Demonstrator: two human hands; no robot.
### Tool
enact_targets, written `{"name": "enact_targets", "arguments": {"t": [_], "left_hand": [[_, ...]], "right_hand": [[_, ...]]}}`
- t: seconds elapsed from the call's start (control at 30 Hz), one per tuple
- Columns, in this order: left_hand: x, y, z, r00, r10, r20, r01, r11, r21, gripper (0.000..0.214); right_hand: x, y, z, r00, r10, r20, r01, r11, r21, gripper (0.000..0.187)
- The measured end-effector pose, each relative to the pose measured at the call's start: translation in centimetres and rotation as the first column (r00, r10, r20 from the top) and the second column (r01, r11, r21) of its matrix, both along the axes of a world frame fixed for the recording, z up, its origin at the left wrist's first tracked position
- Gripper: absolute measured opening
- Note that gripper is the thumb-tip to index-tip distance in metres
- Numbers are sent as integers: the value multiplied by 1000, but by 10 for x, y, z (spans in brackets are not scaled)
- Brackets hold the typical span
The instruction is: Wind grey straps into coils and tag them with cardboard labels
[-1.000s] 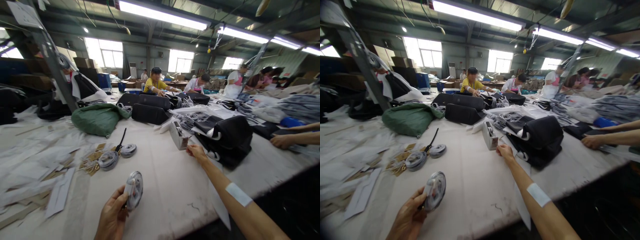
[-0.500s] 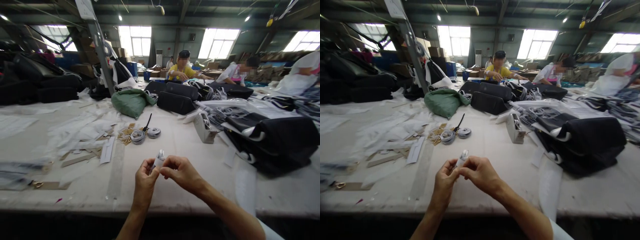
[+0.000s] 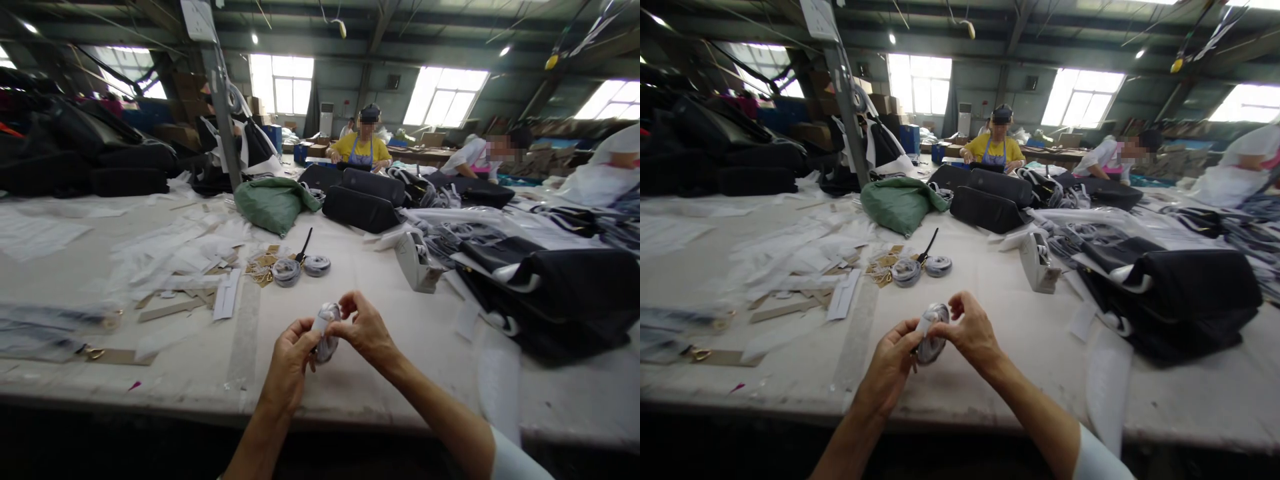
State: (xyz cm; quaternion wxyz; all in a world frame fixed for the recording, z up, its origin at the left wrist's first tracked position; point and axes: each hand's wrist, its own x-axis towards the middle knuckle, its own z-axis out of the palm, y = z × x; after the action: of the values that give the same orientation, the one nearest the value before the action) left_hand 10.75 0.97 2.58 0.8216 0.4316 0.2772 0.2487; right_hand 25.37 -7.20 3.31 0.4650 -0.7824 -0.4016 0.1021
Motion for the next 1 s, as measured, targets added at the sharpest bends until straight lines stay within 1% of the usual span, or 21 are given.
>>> {"name": "enact_targets", "arguments": {"t": [0.03, 0.07, 0.1, 0.13, 0.17, 0.2, 0.23, 0.27, 0.3, 0.33, 0.37, 0.43, 0.53, 0.6, 0.63, 0.67, 0.73, 0.8, 0.87, 0.93, 1.0], "left_hand": [[0, 3, -2, 1000, -24, 7, 24, 998, -57, 38], [-1, 5, -4, 999, -43, 6, 43, 994, -96, 38], [-1, 6, -6, 998, -56, -5, 55, 992, -117, 38], [-1, 7, -8, 998, -67, -19, 64, 990, -125, 38], [-1, 8, -9, 996, -78, -34, 74, 990, -123, 38], [-1, 8, -10, 995, -91, -46, 86, 990, -111, 37], [-1, 8, -11, 993, -107, -55, 102, 990, -97, 36], [0, 7, -11, 990, -126, -59, 120, 989, -84, 35], [0, 5, -12, 988, -144, -63, 140, 988, -71, 34], [1, 3, -13, 984, -162, -68, 158, 986, -58, 34], [2, 1, -15, 981, -179, -75, 176, 983, -45, 33], [4, -3, -21, 974, -212, -76, 213, 977, -4, 32], [9, -7, -30, 962, -260, -87, 267, 960, 80, 33], [11, -7, -34, 956, -247, -159, 271, 951, 148, 43], [11, -6, -34, 954, -228, -197, 265, 945, 192, 52], [10, -4, -33, 953, -211, -217, 261, 935, 240, 62], [5, 2, -31, 965, -164, -207, 227, 913, 338, 75], [-4, 10, -30, 983, -70, -170, 135, 902, 410, 74], [-16, 21, -32, 980, 89, -176, 4, 881, 472, 67], [-29, 33, -37, 947, 239, -214, -93, 843, 529, 57], [-43, 45, -41, 903, 360, -234, -171, 802, 572, 47]], "right_hand": [[3, 1, -1, 992, 16, 128, -21, 999, 39, 63], [7, 1, -1, 965, 46, 257, -67, 995, 73, 77], [11, 1, 1, 919, 94, 384, -138, 987, 86, 83], [14, 0, 4, 849, 162, 503, -227, 971, 70, 81], [17, -1, 9, 755, 244, 608, -322, 946, 21, 71], [20, -2, 14, 645, 331, 689, -411, 910, -52, 57], [22, -4, 20, 528, 420, 738, -488, 861, -141, 43], [22, -6, 26, 421, 500, 757, -546, 806, -229, 33], [22, -8, 32, 336, 563, 755, -582, 755, -303, 29], [22, -10, 36, 281, 608, 742, -598, 716, -360, 28], [20, -12, 40, 251, 643, 723, -600, 690, -405, 28], [17, -14, 43, 224, 699, 679, -578, 656, -485, 24], [10, -16, 40, 194, 760, 620, -483, 624, -614, 18], [5, -18, 37, 209, 778, 593, -413, 620, -667, 13], [3, -19, 36, 238, 783, 574, -392, 619, -681, 9], [1, -20, 36, 283, 785, 551, -378, 619, -688, 11], [-2, -21, 36, 396, 781, 483, -364, 616, -699, 24], [-1, -20, 37, 524, 756, 392, -351, 611, -710, 27], [7, -15, 36, 654, 700, 288, -346, 615, -709, 25], [23, -5, 33, 775, 613, 156, -363, 632, -685, 22], [49, 9, 31, 869, 494, 22, -363, 668, -649, 18]]}}
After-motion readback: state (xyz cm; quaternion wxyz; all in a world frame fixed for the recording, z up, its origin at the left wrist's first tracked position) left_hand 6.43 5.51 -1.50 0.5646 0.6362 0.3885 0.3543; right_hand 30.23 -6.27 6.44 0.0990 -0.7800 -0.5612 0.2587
